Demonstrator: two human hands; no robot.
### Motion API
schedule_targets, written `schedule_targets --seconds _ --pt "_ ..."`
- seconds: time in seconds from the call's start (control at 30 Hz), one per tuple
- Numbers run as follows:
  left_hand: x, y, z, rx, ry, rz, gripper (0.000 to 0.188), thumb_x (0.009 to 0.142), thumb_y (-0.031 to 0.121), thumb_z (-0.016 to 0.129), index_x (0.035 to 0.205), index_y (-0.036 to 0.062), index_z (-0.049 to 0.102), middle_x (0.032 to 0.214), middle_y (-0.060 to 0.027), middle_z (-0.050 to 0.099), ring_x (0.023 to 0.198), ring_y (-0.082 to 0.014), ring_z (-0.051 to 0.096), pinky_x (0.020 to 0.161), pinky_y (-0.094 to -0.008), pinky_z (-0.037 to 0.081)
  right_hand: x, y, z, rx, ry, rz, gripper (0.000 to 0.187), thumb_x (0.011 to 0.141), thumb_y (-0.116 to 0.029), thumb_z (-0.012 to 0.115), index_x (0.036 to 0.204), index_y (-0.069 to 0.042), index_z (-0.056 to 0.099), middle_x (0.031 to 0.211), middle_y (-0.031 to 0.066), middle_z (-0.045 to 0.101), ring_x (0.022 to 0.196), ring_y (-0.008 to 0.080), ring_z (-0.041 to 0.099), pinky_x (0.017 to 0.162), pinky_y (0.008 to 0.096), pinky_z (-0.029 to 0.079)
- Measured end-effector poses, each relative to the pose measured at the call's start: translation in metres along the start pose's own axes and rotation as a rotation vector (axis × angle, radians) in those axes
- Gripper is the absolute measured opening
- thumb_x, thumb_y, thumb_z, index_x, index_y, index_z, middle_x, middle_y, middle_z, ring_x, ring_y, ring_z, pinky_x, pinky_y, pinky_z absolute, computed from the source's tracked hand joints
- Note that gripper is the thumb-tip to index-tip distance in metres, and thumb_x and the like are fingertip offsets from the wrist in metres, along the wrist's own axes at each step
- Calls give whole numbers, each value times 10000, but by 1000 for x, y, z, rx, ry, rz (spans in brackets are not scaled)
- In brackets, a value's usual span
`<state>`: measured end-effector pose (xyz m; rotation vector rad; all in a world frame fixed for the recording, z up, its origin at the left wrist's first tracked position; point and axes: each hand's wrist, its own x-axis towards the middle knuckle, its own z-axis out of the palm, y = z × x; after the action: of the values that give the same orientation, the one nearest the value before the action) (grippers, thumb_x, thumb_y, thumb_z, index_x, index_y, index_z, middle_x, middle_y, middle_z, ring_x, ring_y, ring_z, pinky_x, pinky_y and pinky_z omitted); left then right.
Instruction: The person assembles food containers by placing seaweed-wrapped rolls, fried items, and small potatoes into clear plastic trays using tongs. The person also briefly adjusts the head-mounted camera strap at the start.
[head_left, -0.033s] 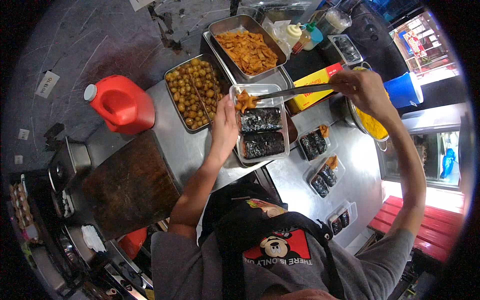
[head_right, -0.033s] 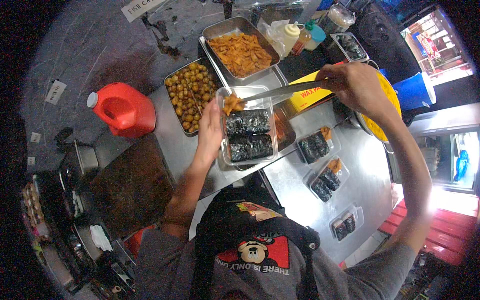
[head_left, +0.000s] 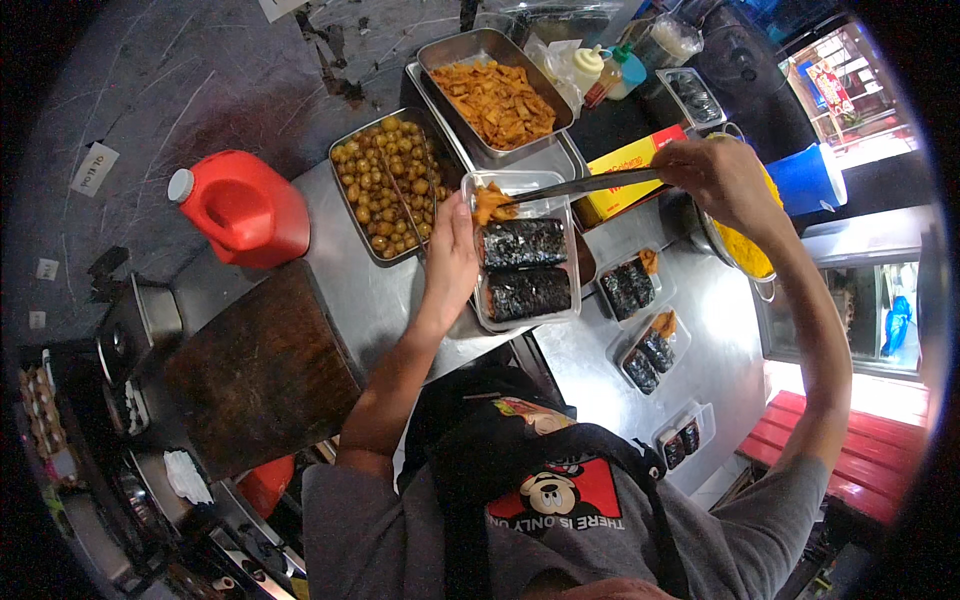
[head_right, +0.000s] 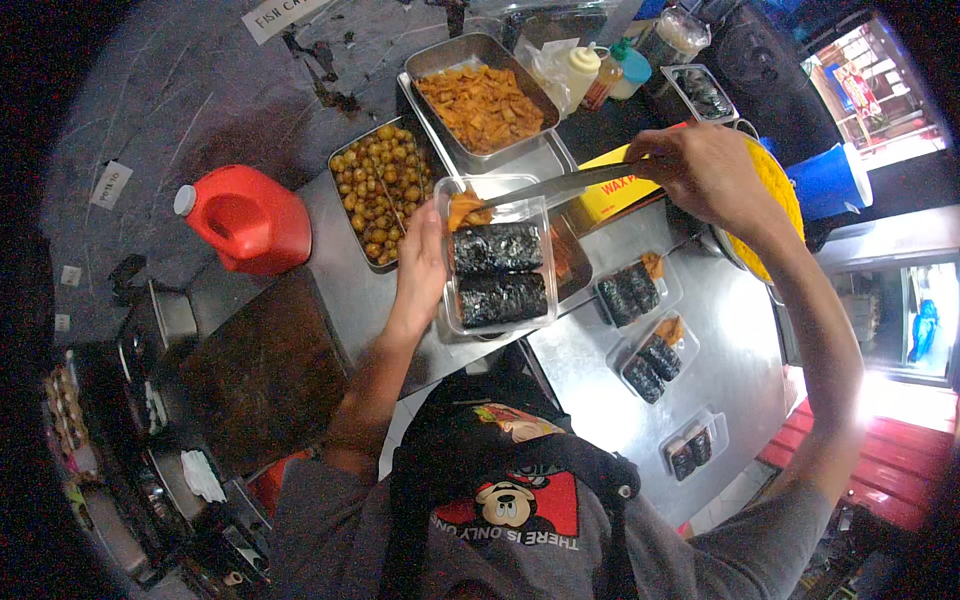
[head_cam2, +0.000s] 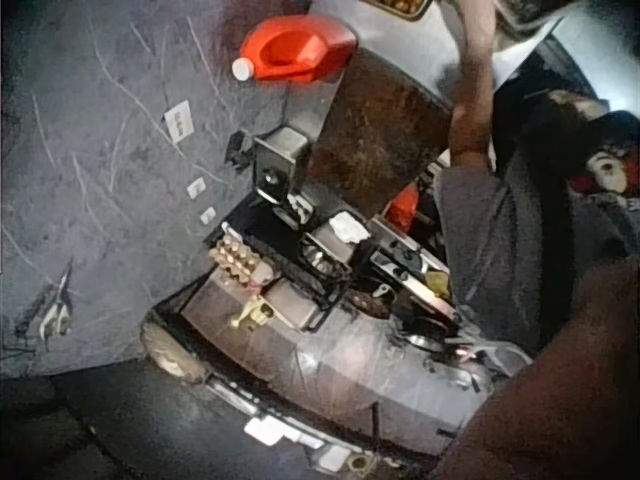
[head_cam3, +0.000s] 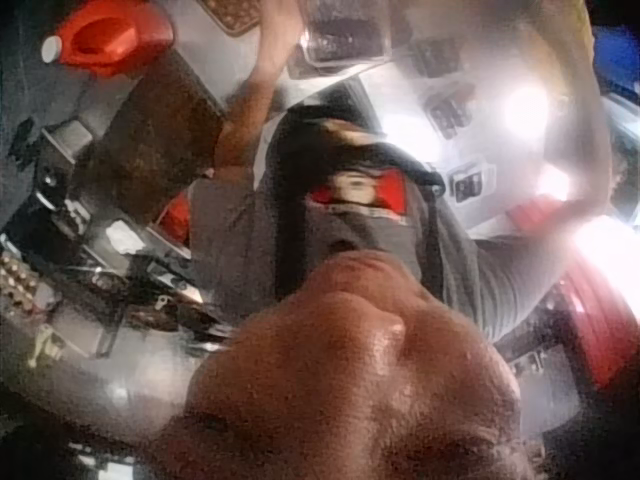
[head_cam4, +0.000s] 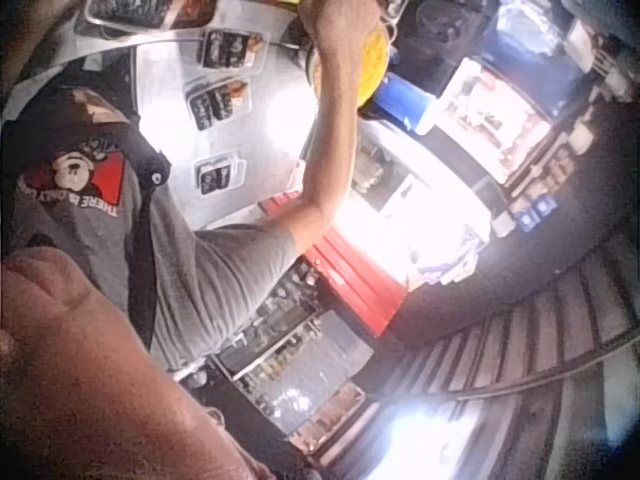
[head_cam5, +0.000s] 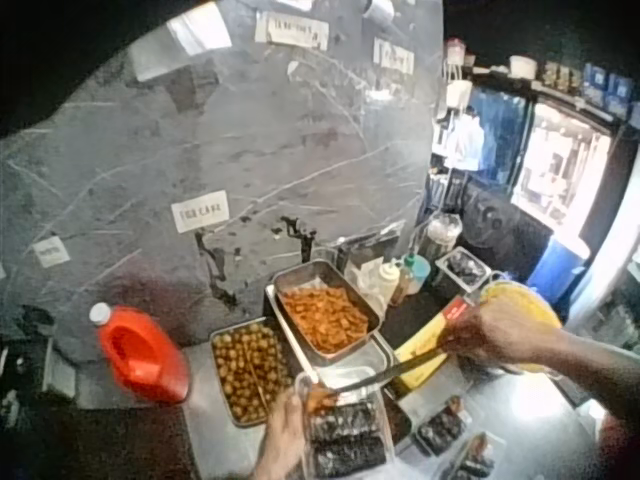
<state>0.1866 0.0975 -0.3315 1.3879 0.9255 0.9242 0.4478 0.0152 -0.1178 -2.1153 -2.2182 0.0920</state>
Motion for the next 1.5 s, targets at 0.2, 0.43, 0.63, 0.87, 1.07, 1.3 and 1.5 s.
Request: schedule_targets --seconds 0.2,0.43,0.63,0.87,1.07,1.3,1.5 --pt "-7 -7 -4 -53 -38 -87 437 1037 301 347 1277 -40 477 1165 -194 598 1093 -266 563 965 -331 405 16 -30 -26 -334 -21 -128 122 846 -160 639 918 -76 692 820 98 693 673 254 663 593 353 507" --pt "-10 6 -11 77 -14 -55 442 1038 314 342 1290 -28 467 1142 -198 614 1071 -273 580 948 -342 418 7 -42 -50 -289 4 -114 120 864 -134 648 930 -60 716 863 113 711 658 220 675 584 320 516" --pt "-10 5 -12 51 -27 -70 454 1043 318 333 1283 -33 492 1204 -162 586 1137 -243 536 1000 -326 373 4 -50 -33 -273 -33 -171 112 833 -135 669 918 -72 706 844 98 706 669 223 676 602 334 522" --pt "-2 -6 -20 113 28 -100 447 1045 307 332 1279 -27 515 1240 -138 573 1172 -218 512 1031 -313 346 10 -15 -45 -515 17 186 144 881 -182 600 967 -118 697 840 93 700 713 260 677 625 371 527" --pt "-1 -9 -23 72 26 -95 444 1043 295 344 1290 -38 502 1260 -144 562 1182 -220 508 1039 -319 341 40 6 4 -536 62 325 163 845 -216 582 888 -141 720 804 155 691 733 342 685 632 451 542" --pt "-3 -14 -34 109 -2 -110 530 1033 396 313 1352 -11 428 1283 -223 539 1212 -316 508 1035 -355 358 58 -3 37 -569 24 273 157 840 -223 594 867 -107 695 776 141 684 698 320 675 589 429 524" --pt "0 -14 -36 106 -11 -77 535 1033 399 309 1349 -15 431 1295 -222 530 1217 -317 505 1041 -354 356 56 10 43 -556 76 248 140 853 -207 573 911 -142 682 788 114 686 694 298 671 581 418 520"
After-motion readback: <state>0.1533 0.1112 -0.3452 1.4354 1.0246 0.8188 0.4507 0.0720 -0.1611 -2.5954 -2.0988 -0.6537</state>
